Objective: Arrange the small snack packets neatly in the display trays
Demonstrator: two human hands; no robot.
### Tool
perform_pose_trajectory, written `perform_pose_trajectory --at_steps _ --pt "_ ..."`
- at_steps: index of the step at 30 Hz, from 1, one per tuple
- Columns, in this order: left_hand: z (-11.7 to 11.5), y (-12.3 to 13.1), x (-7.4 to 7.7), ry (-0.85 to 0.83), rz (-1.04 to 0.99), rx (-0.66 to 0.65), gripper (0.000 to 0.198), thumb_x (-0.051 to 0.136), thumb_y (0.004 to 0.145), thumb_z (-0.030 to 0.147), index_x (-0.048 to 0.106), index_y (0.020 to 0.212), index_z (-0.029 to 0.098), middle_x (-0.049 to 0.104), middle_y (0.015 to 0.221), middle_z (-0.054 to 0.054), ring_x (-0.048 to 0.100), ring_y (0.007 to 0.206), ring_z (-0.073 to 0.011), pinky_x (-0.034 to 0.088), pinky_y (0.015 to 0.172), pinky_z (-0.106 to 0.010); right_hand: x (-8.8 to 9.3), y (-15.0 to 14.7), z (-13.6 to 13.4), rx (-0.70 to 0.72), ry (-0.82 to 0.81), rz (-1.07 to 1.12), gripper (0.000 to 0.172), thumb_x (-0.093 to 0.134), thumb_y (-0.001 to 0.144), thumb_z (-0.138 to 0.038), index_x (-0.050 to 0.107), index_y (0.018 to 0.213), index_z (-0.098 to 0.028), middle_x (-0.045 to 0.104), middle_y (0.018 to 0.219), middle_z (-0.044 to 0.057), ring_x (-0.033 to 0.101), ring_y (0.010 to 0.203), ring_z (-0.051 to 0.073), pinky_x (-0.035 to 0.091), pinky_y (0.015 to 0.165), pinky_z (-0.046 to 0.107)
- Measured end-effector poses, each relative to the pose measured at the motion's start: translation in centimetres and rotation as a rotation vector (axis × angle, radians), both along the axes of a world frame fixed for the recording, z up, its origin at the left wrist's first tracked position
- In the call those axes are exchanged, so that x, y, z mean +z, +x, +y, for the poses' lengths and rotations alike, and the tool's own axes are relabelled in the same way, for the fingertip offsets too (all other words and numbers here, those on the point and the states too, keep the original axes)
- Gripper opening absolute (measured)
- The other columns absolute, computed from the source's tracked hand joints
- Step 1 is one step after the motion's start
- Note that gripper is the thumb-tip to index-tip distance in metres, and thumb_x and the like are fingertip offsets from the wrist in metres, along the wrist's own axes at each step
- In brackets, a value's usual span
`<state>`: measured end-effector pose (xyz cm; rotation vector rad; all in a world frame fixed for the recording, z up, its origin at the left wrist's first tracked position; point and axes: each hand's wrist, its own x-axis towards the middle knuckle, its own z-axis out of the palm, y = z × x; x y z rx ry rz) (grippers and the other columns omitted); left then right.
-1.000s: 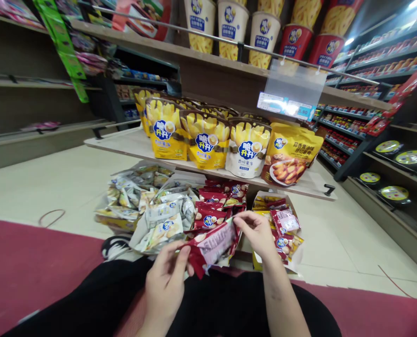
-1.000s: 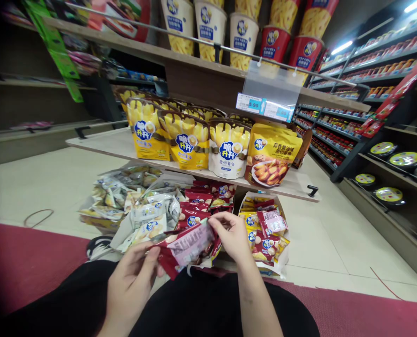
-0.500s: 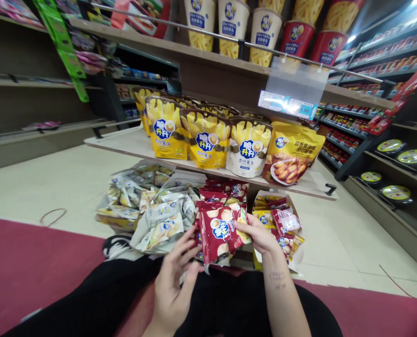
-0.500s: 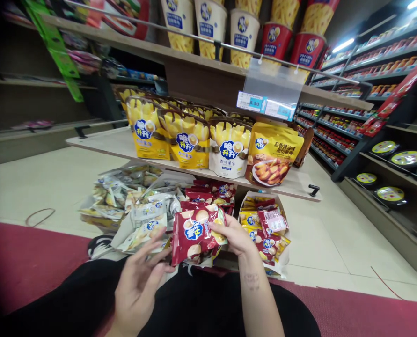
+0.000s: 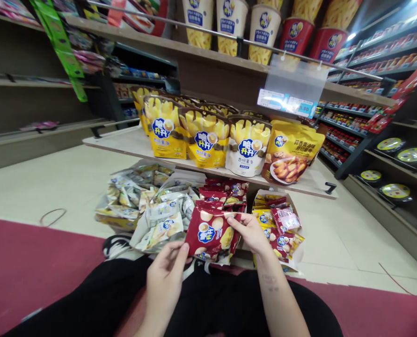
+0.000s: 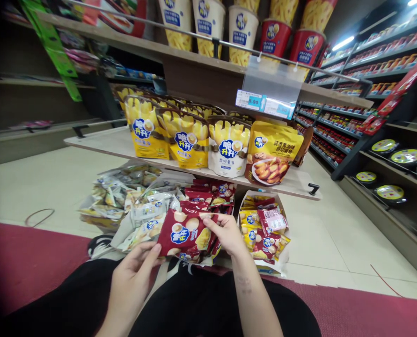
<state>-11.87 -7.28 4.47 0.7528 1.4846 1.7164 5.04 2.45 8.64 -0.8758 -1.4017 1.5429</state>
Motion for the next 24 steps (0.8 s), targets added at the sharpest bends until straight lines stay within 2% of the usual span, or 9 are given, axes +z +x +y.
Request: perform_pose_trajectory --at_steps 3,6,7,9,11,12,16,21,24 --pt "-0.1 0.0 -0.2 0.049 0.125 0.055 0.040 0.071 0.071 0.053 0.065 0.087 0.016 0.073 0.084 -0.006 0.070 0.077 -0.0212 0.058 0.069 -0.028 -0.1 0.3 0.1 0.066 0.013 -0.040 0.034 0.076 0.073 -0.048 0.077 0.091 -0.019 0.076 0.091 0.005 0.070 0.086 0.021 0.055 0.083 0.037" --pt "-0.2 -0.8 -0.2 0.122 0.446 0.227 0.029 0.063 0.082 0.045 0.067 0.091 0.018 0.073 0.089 -0.006 0.070 0.082 -0.0203 0.056 0.076 -0.027 0.2 1.2 0.3 0.164 0.028 -0.095 0.049 0.084 0.064 -0.042 0.073 0.106 -0.019 0.075 0.103 0.008 0.070 0.097 0.025 0.053 0.091 0.042" --pt "-0.2 -1.3 -0.1 0.173 0.610 0.201 0.025 0.061 0.085 0.043 0.068 0.091 0.019 0.072 0.090 -0.005 0.069 0.083 -0.0194 0.055 0.077 -0.026 0.4 1.5 0.3 0.205 0.052 -0.124 0.059 0.086 0.061 -0.041 0.070 0.113 -0.020 0.073 0.109 0.008 0.068 0.102 0.026 0.051 0.094 0.043" --pt "-0.2 -2.4 0.4 0.297 0.953 -0.035 0.022 0.055 0.090 0.038 0.070 0.090 0.023 0.072 0.092 -0.002 0.069 0.081 -0.0165 0.053 0.074 -0.023 0.8 1.8 0.1 0.306 0.146 -0.239 0.073 0.088 0.057 -0.040 0.065 0.124 -0.023 0.069 0.119 0.008 0.063 0.113 0.027 0.047 0.100 0.043" --pt "-0.2 -3.1 0.9 0.379 1.191 -0.304 0.027 0.046 0.095 0.035 0.070 0.089 0.025 0.071 0.091 0.000 0.068 0.076 -0.0127 0.051 0.067 -0.019 1.1 1.8 -0.1 0.446 0.272 -0.413 0.072 0.088 0.058 -0.041 0.064 0.125 -0.025 0.068 0.121 0.006 0.060 0.117 0.027 0.043 0.103 0.038" --pt "-0.3 -3.2 1.0 0.398 1.258 -0.362 0.029 0.043 0.097 0.033 0.070 0.089 0.025 0.070 0.090 0.001 0.068 0.072 -0.0112 0.050 0.063 -0.018 1.2 1.6 -0.3 0.527 0.311 -0.504 0.068 0.086 0.060 -0.042 0.066 0.122 -0.025 0.070 0.118 0.004 0.062 0.114 0.026 0.044 0.102 0.035" --pt "-0.5 -2.3 1.0 0.462 1.304 -0.227 0.024 0.045 0.097 0.028 0.068 0.093 0.022 0.069 0.092 0.000 0.068 0.075 -0.0109 0.050 0.068 -0.019 1.1 0.7 -0.6 0.719 0.321 -0.673 0.058 0.084 0.062 -0.046 0.071 0.113 -0.023 0.073 0.098 -0.001 0.066 0.093 0.021 0.048 0.083 0.025" --pt "-0.9 -0.9 1.1 0.460 1.136 -0.088 0.016 0.052 0.094 0.023 0.065 0.102 0.020 0.065 0.098 -0.003 0.066 0.086 -0.0133 0.051 0.079 -0.021 0.7 1.2 -0.3 0.546 0.233 -0.451 0.048 0.080 0.067 -0.047 0.072 0.104 -0.018 0.070 0.082 0.000 0.064 0.076 0.016 0.049 0.072 0.024" --pt "-1.2 -0.7 1.5 0.430 1.015 -0.080 0.026 0.052 0.094 0.022 0.061 0.117 0.020 0.061 0.113 -0.007 0.064 0.095 -0.0152 0.053 0.077 -0.021 0.6 2.9 0.7 0.230 0.201 -0.369 0.042 0.081 0.067 -0.045 0.071 0.096 -0.016 0.067 0.072 0.000 0.062 0.067 0.015 0.050 0.065 0.025"
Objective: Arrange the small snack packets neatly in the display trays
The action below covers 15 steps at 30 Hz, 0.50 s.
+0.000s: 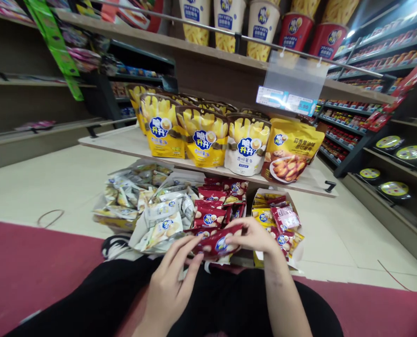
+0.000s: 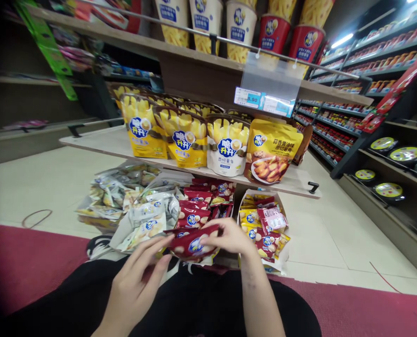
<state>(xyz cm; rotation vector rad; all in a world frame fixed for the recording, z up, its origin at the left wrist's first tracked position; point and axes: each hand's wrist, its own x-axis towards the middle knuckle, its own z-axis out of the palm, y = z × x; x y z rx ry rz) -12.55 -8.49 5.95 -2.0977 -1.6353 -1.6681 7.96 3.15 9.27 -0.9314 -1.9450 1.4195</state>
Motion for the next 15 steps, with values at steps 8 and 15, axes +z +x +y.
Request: perform_pose_trajectory --at_steps 8,15 --pt "-0.2 0.0 0.1 0.033 -0.101 0.005 0.026 0.048 0.093 0.016 0.059 0.117 0.020 0.060 0.116 -0.008 0.058 0.110 -0.0181 0.052 0.078 -0.023 -2.4 4.8 6.9 -0.697 0.231 0.171 0.040 0.075 0.068 -0.050 0.058 0.086 -0.019 0.054 0.058 -0.006 0.057 0.057 0.014 0.050 0.061 0.027" --pt "-0.1 0.6 -0.2 0.002 -0.093 -0.032 0.029 0.046 0.094 0.017 0.059 0.119 0.021 0.059 0.119 -0.008 0.059 0.108 -0.0177 0.053 0.074 -0.022 -5.9 0.0 12.3 -0.663 0.197 0.152 0.040 0.066 0.071 -0.056 0.056 0.085 -0.019 0.064 0.066 0.000 0.061 0.055 0.017 0.050 0.048 0.027"
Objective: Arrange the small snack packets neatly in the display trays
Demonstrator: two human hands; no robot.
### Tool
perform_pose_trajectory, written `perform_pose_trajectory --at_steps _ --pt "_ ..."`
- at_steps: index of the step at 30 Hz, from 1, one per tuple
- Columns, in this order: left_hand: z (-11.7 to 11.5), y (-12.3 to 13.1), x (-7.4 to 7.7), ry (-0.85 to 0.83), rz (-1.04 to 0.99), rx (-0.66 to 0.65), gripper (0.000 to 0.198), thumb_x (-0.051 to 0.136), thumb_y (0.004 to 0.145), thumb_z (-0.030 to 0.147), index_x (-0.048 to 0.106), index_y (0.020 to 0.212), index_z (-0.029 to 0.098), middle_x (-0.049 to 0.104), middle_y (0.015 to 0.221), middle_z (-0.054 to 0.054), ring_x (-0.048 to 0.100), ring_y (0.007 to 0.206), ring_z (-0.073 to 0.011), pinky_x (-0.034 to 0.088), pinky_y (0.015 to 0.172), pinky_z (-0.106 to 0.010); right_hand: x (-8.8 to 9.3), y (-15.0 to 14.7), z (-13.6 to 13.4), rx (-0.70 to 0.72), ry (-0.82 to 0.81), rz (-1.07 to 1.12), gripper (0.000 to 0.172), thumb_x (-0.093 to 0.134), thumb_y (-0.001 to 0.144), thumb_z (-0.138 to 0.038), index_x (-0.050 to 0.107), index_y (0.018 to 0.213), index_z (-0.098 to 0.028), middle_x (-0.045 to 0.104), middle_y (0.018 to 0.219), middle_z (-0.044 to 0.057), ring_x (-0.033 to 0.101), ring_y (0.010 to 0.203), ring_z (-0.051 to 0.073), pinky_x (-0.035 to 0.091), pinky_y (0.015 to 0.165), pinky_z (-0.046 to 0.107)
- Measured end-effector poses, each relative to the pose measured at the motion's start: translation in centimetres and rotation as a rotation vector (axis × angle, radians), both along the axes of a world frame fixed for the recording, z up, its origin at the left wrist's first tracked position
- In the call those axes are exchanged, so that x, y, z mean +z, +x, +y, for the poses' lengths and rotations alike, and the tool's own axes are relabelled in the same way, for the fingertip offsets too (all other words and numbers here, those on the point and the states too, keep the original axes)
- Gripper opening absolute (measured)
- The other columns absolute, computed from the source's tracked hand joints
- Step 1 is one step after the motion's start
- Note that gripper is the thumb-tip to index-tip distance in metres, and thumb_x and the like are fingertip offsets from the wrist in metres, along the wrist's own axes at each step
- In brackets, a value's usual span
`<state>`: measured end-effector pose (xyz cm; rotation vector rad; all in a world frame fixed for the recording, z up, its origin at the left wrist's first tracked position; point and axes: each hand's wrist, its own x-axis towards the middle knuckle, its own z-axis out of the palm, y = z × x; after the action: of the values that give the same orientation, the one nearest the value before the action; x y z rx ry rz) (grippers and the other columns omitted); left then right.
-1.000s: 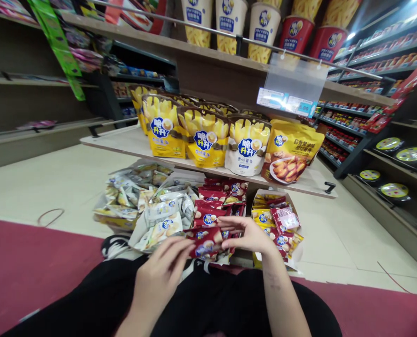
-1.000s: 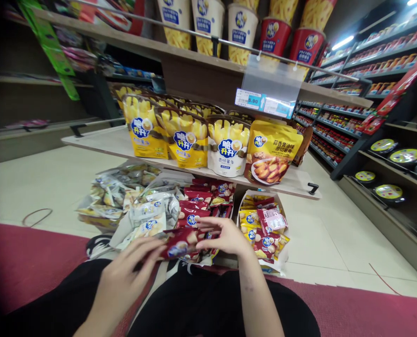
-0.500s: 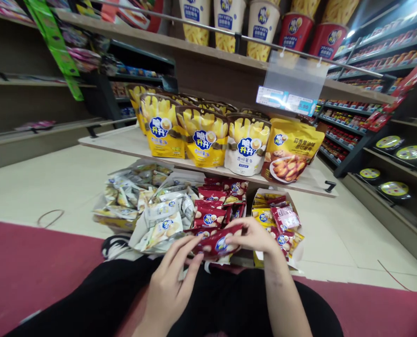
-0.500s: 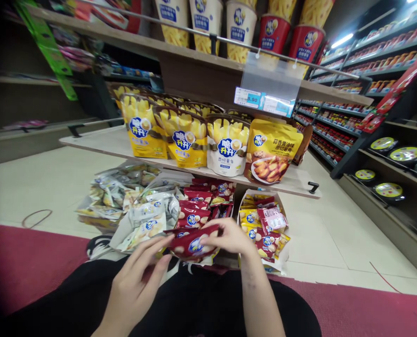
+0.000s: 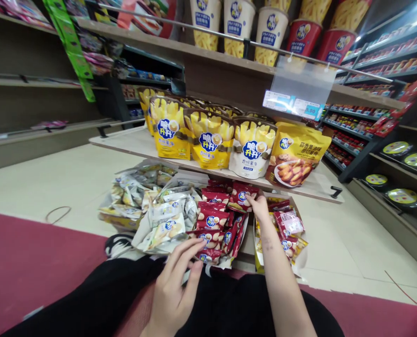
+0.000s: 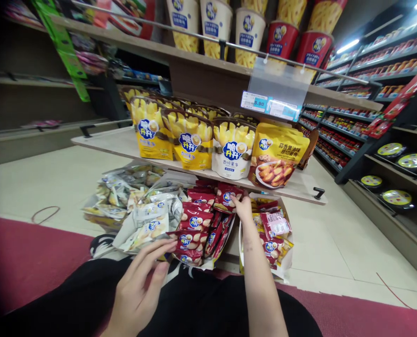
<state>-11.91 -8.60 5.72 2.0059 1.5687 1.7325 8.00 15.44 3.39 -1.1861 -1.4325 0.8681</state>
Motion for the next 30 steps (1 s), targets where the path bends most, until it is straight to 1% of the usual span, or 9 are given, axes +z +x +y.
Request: perform_pose_trajectory --at_steps 4,7,9,12,18,23,25,28,30 --pt "0.1 -0.4 -0.3 0.003 0.008 -0.002 0.029 0.045 0.094 0.016 0.059 0.119 0.021 0.059 0.118 -0.008 0.059 0.108 -0.0176 0.053 0.078 -0.023 -1.3 -1.7 1.6 -0.049 0.036 -0.024 0.041 0.069 0.070 -0.046 0.058 0.099 -0.020 0.071 0.085 0.003 0.068 0.074 0.020 0.055 0.064 0.030" --pt "0.2 -0.8 -0.4 0.008 0.004 0.007 0.029 0.044 0.094 0.016 0.059 0.118 0.020 0.060 0.117 -0.008 0.059 0.110 -0.0181 0.052 0.082 -0.024 -1.8 -1.6 1.8 -0.137 0.063 -0.066 0.046 0.074 0.065 -0.040 0.060 0.103 -0.019 0.073 0.093 0.007 0.068 0.087 0.023 0.054 0.079 0.034" --pt "0.2 -0.9 -0.4 0.007 0.005 0.013 0.028 0.044 0.094 0.016 0.059 0.118 0.020 0.060 0.117 -0.008 0.059 0.110 -0.0180 0.052 0.082 -0.024 -2.1 -1.2 1.4 -0.200 0.067 -0.100 0.049 0.076 0.064 -0.039 0.061 0.105 -0.019 0.073 0.097 0.009 0.068 0.092 0.025 0.053 0.083 0.036" --pt "0.3 -0.8 -0.5 0.003 0.001 0.007 0.028 0.044 0.094 0.016 0.059 0.117 0.020 0.060 0.117 -0.008 0.058 0.111 -0.0179 0.052 0.081 -0.024 -2.3 -0.8 0.5 -0.231 0.060 -0.149 0.048 0.077 0.064 -0.038 0.064 0.107 -0.018 0.074 0.097 0.010 0.069 0.091 0.025 0.053 0.083 0.035" --pt "0.2 -0.6 -0.6 -0.004 0.010 0.003 0.028 0.044 0.094 0.017 0.059 0.117 0.020 0.060 0.117 -0.009 0.059 0.109 -0.0193 0.054 0.077 -0.025 -2.4 -1.0 -0.8 -0.248 0.010 -0.227 0.039 0.067 0.076 -0.040 0.066 0.108 -0.017 0.075 0.091 0.009 0.070 0.075 0.021 0.054 0.071 0.031" --pt "0.1 -0.6 -0.5 -0.003 0.014 0.006 0.028 0.044 0.094 0.017 0.060 0.116 0.021 0.061 0.117 -0.008 0.059 0.109 -0.0190 0.054 0.078 -0.025 -1.9 -1.6 -2.1 -0.300 -0.016 -0.317 0.038 0.063 0.080 -0.042 0.066 0.108 -0.018 0.073 0.092 0.010 0.068 0.083 0.024 0.051 0.080 0.036" --pt "0.1 -0.6 -0.5 -0.001 0.011 0.006 0.028 0.044 0.094 0.017 0.060 0.116 0.022 0.060 0.117 -0.008 0.059 0.109 -0.0183 0.053 0.079 -0.024 -1.7 -1.8 -2.8 -0.312 0.001 -0.363 0.044 0.064 0.079 -0.043 0.062 0.115 -0.017 0.071 0.101 0.012 0.066 0.091 0.026 0.049 0.086 0.038" --pt "0.2 -0.6 -0.5 -0.005 0.010 0.001 0.028 0.044 0.094 0.016 0.060 0.116 0.022 0.060 0.117 -0.007 0.059 0.109 -0.0174 0.052 0.080 -0.023 -1.5 -1.9 -4.2 -0.295 0.053 -0.521 0.070 0.073 0.071 -0.047 0.051 0.130 -0.015 0.062 0.119 0.017 0.059 0.109 0.031 0.044 0.095 0.041" --pt "0.1 -0.6 -0.5 -0.010 0.011 -0.005 0.028 0.044 0.094 0.016 0.060 0.117 0.022 0.060 0.117 -0.007 0.058 0.110 -0.0177 0.052 0.080 -0.023 -1.7 -2.1 -5.1 -0.261 0.061 -0.633 0.085 0.077 0.067 -0.048 0.043 0.137 -0.016 0.058 0.124 0.017 0.055 0.115 0.033 0.043 0.096 0.042"
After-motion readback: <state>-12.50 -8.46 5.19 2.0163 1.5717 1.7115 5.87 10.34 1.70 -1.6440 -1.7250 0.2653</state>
